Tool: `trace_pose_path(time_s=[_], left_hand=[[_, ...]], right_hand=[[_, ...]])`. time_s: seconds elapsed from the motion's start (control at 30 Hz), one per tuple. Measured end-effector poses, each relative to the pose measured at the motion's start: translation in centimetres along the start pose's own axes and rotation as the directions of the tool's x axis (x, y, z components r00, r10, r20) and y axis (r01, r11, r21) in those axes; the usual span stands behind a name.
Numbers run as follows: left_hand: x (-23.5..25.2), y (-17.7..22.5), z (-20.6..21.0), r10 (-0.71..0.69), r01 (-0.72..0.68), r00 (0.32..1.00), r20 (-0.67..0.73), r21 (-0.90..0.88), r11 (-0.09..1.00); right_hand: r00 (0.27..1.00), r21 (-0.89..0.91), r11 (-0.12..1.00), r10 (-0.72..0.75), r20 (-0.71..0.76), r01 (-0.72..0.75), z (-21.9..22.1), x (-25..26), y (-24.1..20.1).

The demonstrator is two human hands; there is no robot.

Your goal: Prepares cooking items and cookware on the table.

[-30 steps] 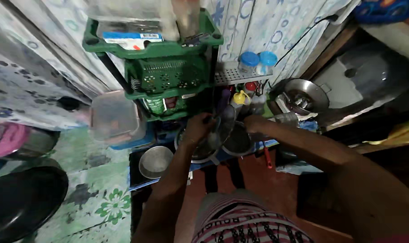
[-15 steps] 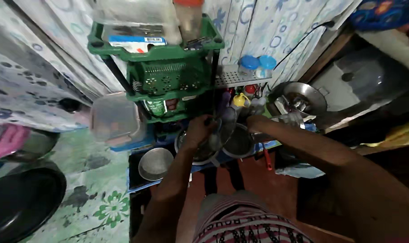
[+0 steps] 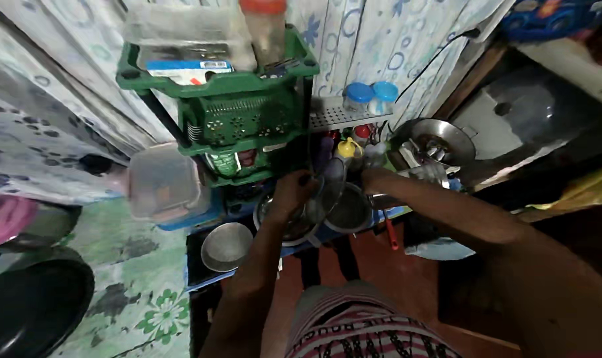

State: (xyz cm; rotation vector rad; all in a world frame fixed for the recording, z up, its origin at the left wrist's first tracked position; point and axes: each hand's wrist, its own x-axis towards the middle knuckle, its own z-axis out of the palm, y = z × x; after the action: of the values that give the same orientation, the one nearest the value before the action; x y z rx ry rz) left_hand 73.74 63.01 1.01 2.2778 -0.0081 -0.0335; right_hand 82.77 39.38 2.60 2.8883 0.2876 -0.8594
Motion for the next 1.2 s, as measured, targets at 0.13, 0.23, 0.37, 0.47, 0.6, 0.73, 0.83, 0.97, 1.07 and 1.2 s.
trace_pose_path(time_s=[0.13, 0.23, 0.37, 0.47, 0.6, 0.73, 0.83, 0.97, 1.07, 1.2], left_hand=[[0.0, -0.1, 0.3, 0.025, -0.025, 0.999, -0.024, 0.003, 1.000], [-0.1, 0.0, 0.2, 0.026, -0.026, 0.999, -0.028, 0.009, 1.000], [-0.1, 0.0, 0.2, 0.014, -0.014, 0.999, -0.031, 0.004, 1.000], [-0.1, -0.2, 0.3, 0.023, -0.023, 0.999, -0.036, -0.008, 1.000], [-0.2, -0.1, 0.4, 0.020, -0.021, 0.999, -0.050, -0.018, 1.000], [-0.1, -0.1, 0.5, 0.022, -0.021, 0.998, -0.058, 0.007, 1.000], [0.1, -0.2, 0.6, 0.013, -0.013, 0.998, -0.054, 0.012, 1.000], [0.0, -0.1, 0.6, -0.016, 0.015, 1.000, -0.023, -0.019, 1.000], [0.0, -0.1, 0.7, -0.022, 0.022, 1.000, -0.016, -0.019, 1.000], [0.2, -0.3, 0.8, -0.015, 0.015, 1.000, -0.021, -0.008, 1.000]], right_hand=[[1.000, -0.028, 1.000, 0.010, 0.020, -0.010, -0.5, -0.4, -0.1], [1.000, -0.042, 0.999, 0.016, 0.010, -0.015, -0.5, 0.0, 0.1], [1.000, -0.021, 1.000, 0.006, 0.002, -0.006, -0.6, -0.2, 0.0], [1.000, -0.012, 1.000, 0.020, 0.009, -0.020, -1.1, -1.1, -0.4], [1.000, -0.045, 0.999, 0.009, 0.014, -0.009, -1.5, -1.7, -0.6], [1.000, -0.023, 0.999, 0.027, -0.005, -0.027, -1.5, -1.7, -0.7], [1.000, -0.014, 1.000, -0.008, -0.027, 0.008, -1.3, -1.7, -0.3], [1.000, -0.034, 0.999, -0.013, -0.004, 0.013, -1.8, -2.4, -0.5], [1.000, -0.031, 1.000, -0.004, -0.009, 0.004, -1.8, -2.5, -0.5], [1.000, -0.040, 0.999, 0.016, -0.001, -0.016, -2.6, -3.6, -0.8]])
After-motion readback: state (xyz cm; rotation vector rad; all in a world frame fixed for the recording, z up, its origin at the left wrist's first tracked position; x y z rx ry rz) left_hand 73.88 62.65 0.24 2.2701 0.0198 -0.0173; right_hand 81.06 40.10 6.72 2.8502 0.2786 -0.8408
